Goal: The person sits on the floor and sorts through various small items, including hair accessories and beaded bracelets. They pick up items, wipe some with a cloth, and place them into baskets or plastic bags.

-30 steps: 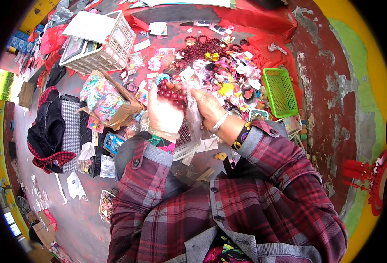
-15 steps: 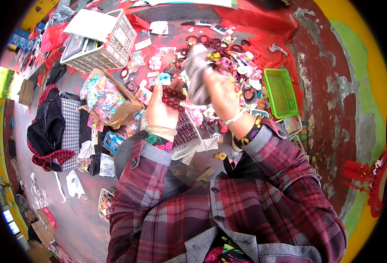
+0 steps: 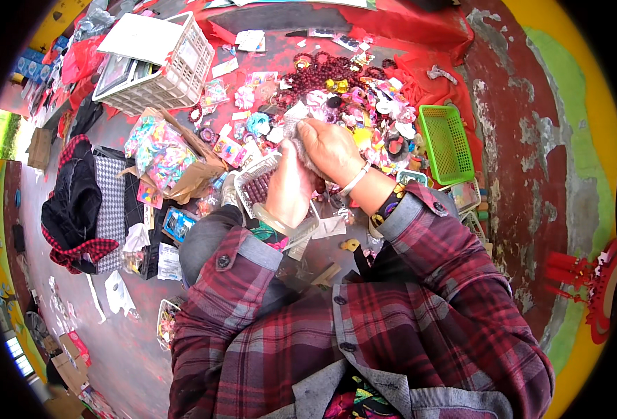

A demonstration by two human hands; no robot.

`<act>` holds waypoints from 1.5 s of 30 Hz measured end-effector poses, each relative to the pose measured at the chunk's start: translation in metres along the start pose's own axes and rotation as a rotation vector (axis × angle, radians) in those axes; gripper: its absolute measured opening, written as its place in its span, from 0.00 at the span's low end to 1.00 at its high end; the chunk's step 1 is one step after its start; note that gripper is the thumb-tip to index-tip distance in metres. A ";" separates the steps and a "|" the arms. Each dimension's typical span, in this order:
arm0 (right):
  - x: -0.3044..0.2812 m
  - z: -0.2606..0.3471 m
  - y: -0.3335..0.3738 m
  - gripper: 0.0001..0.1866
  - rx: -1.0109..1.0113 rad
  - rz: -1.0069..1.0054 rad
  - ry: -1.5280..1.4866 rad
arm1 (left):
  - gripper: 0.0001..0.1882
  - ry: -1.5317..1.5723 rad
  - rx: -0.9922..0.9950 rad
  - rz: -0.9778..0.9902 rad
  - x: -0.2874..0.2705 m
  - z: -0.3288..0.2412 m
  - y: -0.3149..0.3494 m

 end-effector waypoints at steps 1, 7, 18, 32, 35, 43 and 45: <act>-0.002 -0.005 -0.003 0.18 0.034 0.046 0.015 | 0.29 -0.068 -0.006 0.017 0.001 0.004 0.000; 0.014 -0.063 -0.018 0.16 0.113 0.116 -0.119 | 0.24 -0.246 -0.159 0.066 -0.024 0.020 -0.007; -0.010 -0.069 -0.032 0.17 0.928 -0.277 -1.364 | 0.11 0.305 0.052 -0.053 -0.057 -0.028 -0.027; 0.044 -0.034 0.023 0.17 0.327 0.045 -0.779 | 0.08 0.493 0.179 -0.187 -0.042 -0.045 -0.026; 0.036 -0.045 0.010 0.14 0.913 0.006 -1.066 | 0.08 0.355 0.120 -0.165 -0.061 -0.070 -0.021; -0.032 -0.031 -0.008 0.13 0.789 0.000 -1.313 | 0.12 -0.730 -0.078 -0.548 -0.160 -0.023 -0.015; -0.035 -0.025 -0.008 0.12 0.836 -0.053 -1.256 | 0.08 -0.765 -0.179 -0.677 -0.242 0.017 -0.035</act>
Point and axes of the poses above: each hand's wrist, its own y-axis away from the middle knuckle, its own x-axis out of the palm, z = x × y, the point moved 2 cm from there along -y, towards the middle knuckle, and after that the axes turned 9 degrees about -z, right-handed, at the moved point
